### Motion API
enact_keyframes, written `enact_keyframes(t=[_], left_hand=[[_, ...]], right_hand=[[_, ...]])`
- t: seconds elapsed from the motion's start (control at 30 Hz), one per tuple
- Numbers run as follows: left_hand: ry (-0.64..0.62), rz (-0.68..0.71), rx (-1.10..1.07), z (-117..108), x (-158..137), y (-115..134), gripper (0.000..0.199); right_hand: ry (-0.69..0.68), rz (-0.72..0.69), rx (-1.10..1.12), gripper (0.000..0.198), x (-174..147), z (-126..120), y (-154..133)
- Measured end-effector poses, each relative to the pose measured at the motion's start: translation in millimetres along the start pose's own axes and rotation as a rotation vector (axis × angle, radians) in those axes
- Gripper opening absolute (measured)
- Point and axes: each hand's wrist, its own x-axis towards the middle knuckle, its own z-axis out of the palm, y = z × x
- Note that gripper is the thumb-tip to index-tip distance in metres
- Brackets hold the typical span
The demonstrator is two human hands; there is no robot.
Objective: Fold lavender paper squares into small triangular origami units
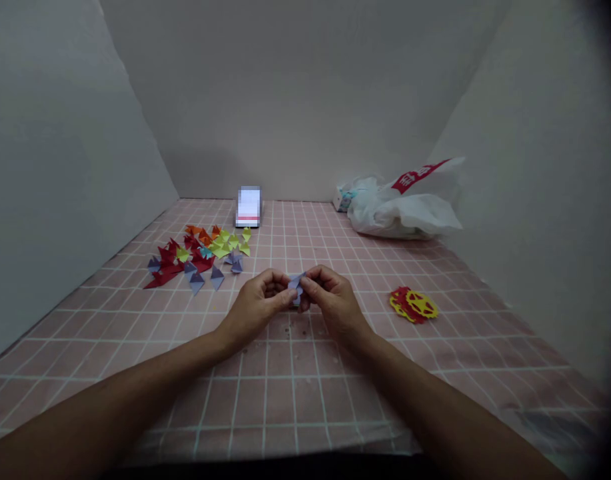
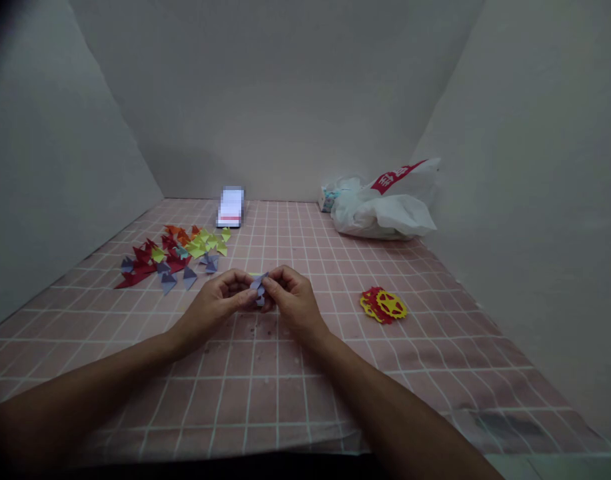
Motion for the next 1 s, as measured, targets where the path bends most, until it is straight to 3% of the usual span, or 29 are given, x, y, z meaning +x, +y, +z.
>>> enact_keyframes(t=[0.23, 0.53, 0.83, 1.0], left_hand=[[0.034, -0.030, 0.051, -1.6, 2.5, -0.5, 0.017], [-0.078, -0.029, 0.138, -1.8, 2.1, 5.1, 0.022], [-0.020, 0.131, 0.376, -5.2, 2.9, 4.7, 0.024], [0.001, 0.183, 0.489, -7.2, 3.6, 3.9, 0.023]], right_hand=[[-0.032, 0.039, -0.021, 0.023, 0.2, -1.9, 1.6], [-0.020, 0.028, -0.078, 0.024, -0.9, -3.1, 0.6], [-0.038, -0.014, -0.229, 0.035, -1.0, -4.4, -1.3], [-0.002, 0.029, -0.110, 0.041, -1.3, -3.9, 0.9]])
